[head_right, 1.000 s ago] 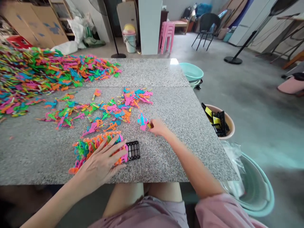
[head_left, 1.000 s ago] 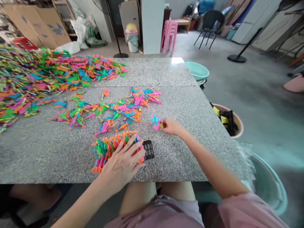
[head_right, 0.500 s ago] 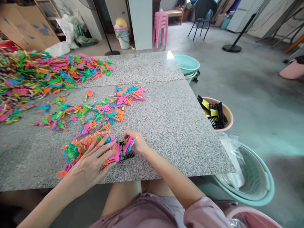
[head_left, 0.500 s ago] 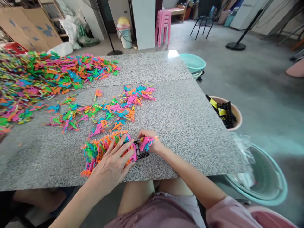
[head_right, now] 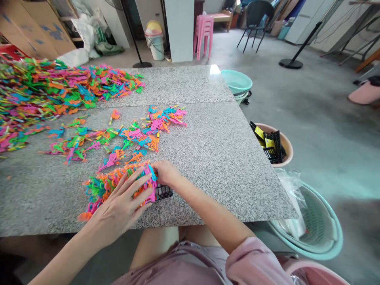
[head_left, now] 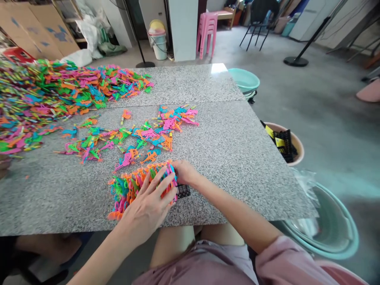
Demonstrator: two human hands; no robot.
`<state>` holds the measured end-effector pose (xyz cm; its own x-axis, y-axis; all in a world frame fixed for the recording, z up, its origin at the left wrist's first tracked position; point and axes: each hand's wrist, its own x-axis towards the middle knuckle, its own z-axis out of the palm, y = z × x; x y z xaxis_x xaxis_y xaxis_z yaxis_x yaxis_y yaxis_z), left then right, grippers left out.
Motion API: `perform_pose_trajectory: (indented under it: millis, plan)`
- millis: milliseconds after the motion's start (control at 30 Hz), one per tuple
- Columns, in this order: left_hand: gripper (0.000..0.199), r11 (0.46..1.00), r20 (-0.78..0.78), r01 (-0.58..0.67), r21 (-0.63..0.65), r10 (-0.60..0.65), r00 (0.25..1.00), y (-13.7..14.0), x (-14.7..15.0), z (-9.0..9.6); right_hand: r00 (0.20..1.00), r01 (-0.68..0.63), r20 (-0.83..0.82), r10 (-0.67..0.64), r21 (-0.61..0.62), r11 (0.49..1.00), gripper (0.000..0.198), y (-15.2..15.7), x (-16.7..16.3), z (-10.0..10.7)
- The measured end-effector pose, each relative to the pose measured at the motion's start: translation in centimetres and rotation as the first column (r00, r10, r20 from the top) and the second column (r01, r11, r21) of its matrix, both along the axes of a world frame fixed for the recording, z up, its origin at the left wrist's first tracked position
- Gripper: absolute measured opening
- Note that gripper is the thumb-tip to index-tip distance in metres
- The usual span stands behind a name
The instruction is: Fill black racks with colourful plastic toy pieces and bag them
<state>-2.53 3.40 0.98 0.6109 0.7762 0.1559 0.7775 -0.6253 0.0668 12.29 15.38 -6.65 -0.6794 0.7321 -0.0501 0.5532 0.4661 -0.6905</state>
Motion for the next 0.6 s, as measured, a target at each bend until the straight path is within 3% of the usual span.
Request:
perform_pose_trajectory:
  millis: [100, 267, 400, 433, 500, 567, 600]
  plan:
    - [0.023, 0.998, 0.005, 0.058, -0.036, -0.058, 0.998, 0.1, 0.1, 0.3, 0.999, 0.012, 0.049, -0.012, -0.005, 1.0, 0.007, -0.3, -0.1, -0.4]
    - [0.021, 0.996, -0.001, 0.026, -0.08, -0.027, 1.0, 0.4, 0.1, 0.1, 0.996, 0.033, -0.083, -0.027, 0.083, 0.996, 0.012, -1.0, 0.6, -1.9]
    - [0.022, 0.996, -0.008, 0.039, -0.083, -0.04, 0.999, 0.4, -0.1, -0.3, 0.957, -0.291, 0.013, 0.291, 0.0, 0.957, 0.015, 3.8, 1.0, -1.1]
    - [0.023, 0.995, -0.01, 0.047, -0.088, -0.048, 0.999, 0.3, -0.2, -0.3, 0.954, -0.297, 0.044, 0.296, 0.029, 0.954, 0.022, 5.6, 0.9, -0.7]
    - [0.023, 0.994, -0.011, 0.054, -0.096, -0.055, 0.998, 0.3, -0.2, -0.3, 0.986, -0.152, 0.099, 0.133, 0.215, 0.965, 0.037, 9.0, 0.2, -0.1]
    - [0.022, 0.993, -0.012, 0.047, -0.104, -0.048, 0.999, 0.3, -0.2, -0.3, 0.988, -0.021, 0.149, -0.047, 0.428, 0.904, 0.04, 11.4, -0.9, 0.0]
    - [0.022, 0.994, -0.008, 0.041, -0.106, -0.042, 0.999, 0.3, -0.2, -0.2, 0.98, -0.033, 0.188, -0.07, 0.496, 0.868, 0.036, 12.0, -1.3, -0.2]
